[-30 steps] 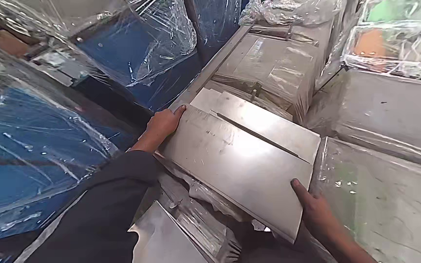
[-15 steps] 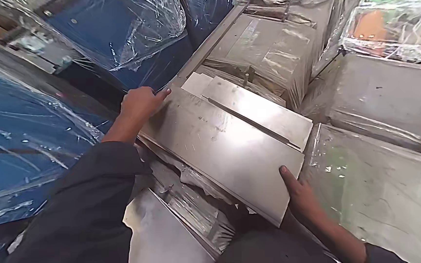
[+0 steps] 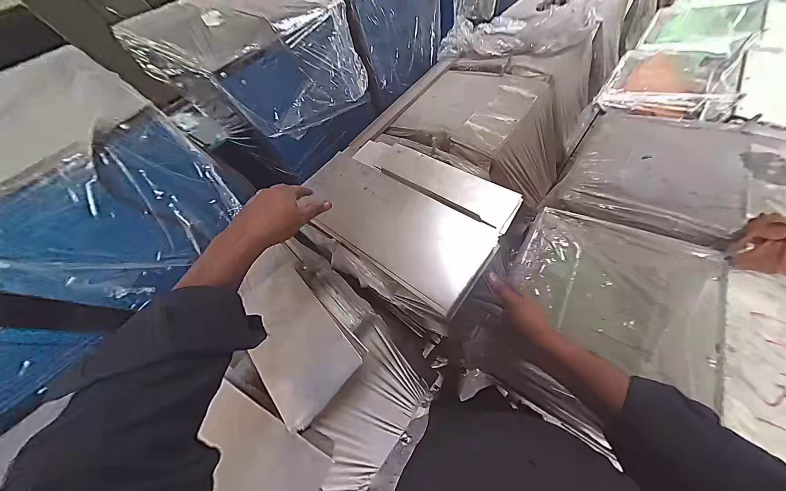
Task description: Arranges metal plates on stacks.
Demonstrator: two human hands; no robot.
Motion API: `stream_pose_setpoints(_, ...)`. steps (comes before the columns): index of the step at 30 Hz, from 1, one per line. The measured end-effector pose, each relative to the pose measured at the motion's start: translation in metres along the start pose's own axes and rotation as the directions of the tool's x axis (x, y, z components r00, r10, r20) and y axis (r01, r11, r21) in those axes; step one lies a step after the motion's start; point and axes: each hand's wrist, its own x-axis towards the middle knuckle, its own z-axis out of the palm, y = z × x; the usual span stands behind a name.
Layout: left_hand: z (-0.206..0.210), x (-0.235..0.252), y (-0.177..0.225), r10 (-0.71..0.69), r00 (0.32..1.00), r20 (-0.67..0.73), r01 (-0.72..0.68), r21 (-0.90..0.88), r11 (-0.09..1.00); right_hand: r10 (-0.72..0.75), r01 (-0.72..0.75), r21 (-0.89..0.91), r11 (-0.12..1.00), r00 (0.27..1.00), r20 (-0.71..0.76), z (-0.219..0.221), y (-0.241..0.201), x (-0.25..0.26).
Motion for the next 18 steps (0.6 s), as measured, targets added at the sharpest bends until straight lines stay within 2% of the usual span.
stream_pose_setpoints(2,0.002,-0.048,0.029,0.045,0.998,0.046,-0.044,-0.009,0.999,0.014,-0.001,-0.142,0.99,0.996,0.088,-0.006,-0.001,-0.028)
stream_pose_setpoints(4,0.012,-0.092,0.063,0.143,0.985,0.095,-0.143,-0.005,0.99,0.086,0.019,-0.39,0.921,0.965,0.249,-0.014,0.005,-0.058)
stream_pose_setpoints(5,0.021,-0.112,0.08,0.217,0.972,0.09,-0.218,-0.001,0.976,0.125,0.085,-0.536,0.84,0.931,0.343,-0.021,0.005,-0.071)
stream_pose_setpoints(7,0.029,-0.147,0.116,0.317,0.943,0.103,-0.322,0.026,0.947,0.205,0.311,-0.747,0.588,0.835,0.51,-0.035,-0.007,-0.091)
stream_pose_setpoints(9,0.033,-0.19,0.152,0.361,0.922,0.14,-0.367,0.018,0.93,0.318,0.48,-0.795,0.372,0.738,0.595,-0.046,-0.014,-0.115)
stream_pose_setpoints(11,0.038,-0.232,0.176,0.402,0.9,0.17,-0.412,0.024,0.911,0.392,0.577,-0.774,0.259,0.67,0.631,-0.061,-0.01,-0.14)
stream_pose_setpoints(13,0.042,-0.271,0.188,0.461,0.877,0.133,-0.47,0.038,0.882,0.413,0.626,-0.739,0.248,0.622,0.665,-0.085,0.007,-0.161)
stream_pose_setpoints(15,0.041,-0.306,0.191,0.52,0.853,-0.038,-0.517,0.065,0.854,0.413,0.614,-0.731,0.298,0.608,0.678,-0.108,0.031,-0.178)
stream_pose_setpoints(16,0.037,-0.323,0.19,0.54,0.82,-0.189,-0.535,0.082,0.841,0.395,0.58,-0.741,0.337,0.628,0.671,-0.118,0.045,-0.184)
stream_pose_setpoints(18,0.013,-0.361,0.182,0.516,0.729,-0.45,-0.562,0.037,0.826,0.276,0.449,-0.744,0.496,0.73,0.625,-0.133,0.076,-0.194)
